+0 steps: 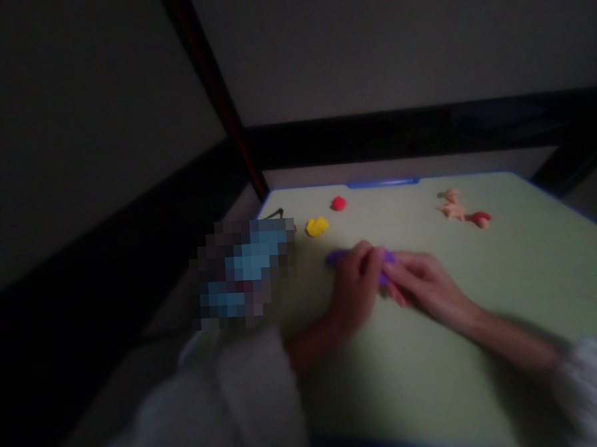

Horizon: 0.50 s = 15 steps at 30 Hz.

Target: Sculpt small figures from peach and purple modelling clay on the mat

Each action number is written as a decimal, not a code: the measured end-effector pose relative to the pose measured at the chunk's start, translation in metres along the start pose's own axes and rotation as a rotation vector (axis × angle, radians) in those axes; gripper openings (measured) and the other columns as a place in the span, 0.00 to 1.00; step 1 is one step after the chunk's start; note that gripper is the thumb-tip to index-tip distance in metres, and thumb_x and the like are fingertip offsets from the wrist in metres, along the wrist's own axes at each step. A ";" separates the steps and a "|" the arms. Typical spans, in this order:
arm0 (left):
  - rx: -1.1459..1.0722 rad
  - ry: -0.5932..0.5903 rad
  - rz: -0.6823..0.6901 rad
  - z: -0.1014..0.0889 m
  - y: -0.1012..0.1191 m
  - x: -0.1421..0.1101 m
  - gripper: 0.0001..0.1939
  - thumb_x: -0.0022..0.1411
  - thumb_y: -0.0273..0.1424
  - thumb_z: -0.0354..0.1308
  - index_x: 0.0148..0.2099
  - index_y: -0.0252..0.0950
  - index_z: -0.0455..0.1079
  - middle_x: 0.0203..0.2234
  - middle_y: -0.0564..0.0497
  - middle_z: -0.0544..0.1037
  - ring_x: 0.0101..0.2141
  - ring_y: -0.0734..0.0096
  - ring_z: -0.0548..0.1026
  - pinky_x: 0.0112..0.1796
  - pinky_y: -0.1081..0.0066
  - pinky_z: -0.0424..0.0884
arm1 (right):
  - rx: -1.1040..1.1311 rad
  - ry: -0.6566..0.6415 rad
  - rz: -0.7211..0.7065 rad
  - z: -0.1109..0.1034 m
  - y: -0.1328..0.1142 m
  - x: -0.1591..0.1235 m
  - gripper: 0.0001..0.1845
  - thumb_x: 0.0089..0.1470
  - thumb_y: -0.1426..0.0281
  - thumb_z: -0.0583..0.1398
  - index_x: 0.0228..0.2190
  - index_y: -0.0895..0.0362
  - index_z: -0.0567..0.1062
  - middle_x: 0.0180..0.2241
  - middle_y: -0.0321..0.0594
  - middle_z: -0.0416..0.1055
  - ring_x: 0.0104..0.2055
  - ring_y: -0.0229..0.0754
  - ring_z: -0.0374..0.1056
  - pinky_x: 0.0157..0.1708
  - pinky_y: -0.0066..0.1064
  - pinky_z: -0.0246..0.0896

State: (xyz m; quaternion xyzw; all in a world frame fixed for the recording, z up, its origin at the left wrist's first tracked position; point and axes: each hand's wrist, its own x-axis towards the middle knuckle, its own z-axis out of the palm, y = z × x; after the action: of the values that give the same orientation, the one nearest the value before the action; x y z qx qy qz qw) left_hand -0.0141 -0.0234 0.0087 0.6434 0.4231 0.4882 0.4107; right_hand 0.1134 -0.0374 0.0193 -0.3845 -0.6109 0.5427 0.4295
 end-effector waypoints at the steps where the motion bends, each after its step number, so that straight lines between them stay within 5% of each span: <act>1: -0.016 -0.004 -0.012 0.000 0.000 0.000 0.17 0.61 0.36 0.46 0.22 0.37 0.52 0.13 0.59 0.57 0.18 0.80 0.57 0.22 0.75 0.53 | 0.005 0.041 -0.014 0.000 0.000 0.000 0.23 0.52 0.54 0.57 0.16 0.58 0.66 0.13 0.30 0.59 0.15 0.29 0.51 0.15 0.24 0.44; 5: -0.116 -0.087 -0.051 0.003 -0.001 -0.004 0.16 0.61 0.37 0.45 0.22 0.37 0.53 0.13 0.59 0.59 0.17 0.80 0.58 0.20 0.76 0.54 | 0.012 0.126 -0.066 -0.002 0.004 -0.002 0.21 0.56 0.57 0.55 0.18 0.57 0.64 0.14 0.29 0.59 0.16 0.30 0.51 0.15 0.24 0.44; 15: -0.120 -0.095 -0.104 0.005 0.002 -0.007 0.16 0.63 0.38 0.44 0.24 0.37 0.53 0.14 0.58 0.58 0.18 0.79 0.58 0.22 0.74 0.55 | -0.135 0.074 -0.093 0.003 0.001 -0.007 0.23 0.60 0.59 0.50 0.17 0.56 0.62 0.14 0.29 0.56 0.17 0.31 0.51 0.17 0.26 0.44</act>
State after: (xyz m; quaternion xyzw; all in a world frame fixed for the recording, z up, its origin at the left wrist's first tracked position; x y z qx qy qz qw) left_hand -0.0097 -0.0309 0.0075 0.6172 0.4060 0.4594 0.4932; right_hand 0.1133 -0.0449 0.0178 -0.4036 -0.6469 0.4651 0.4497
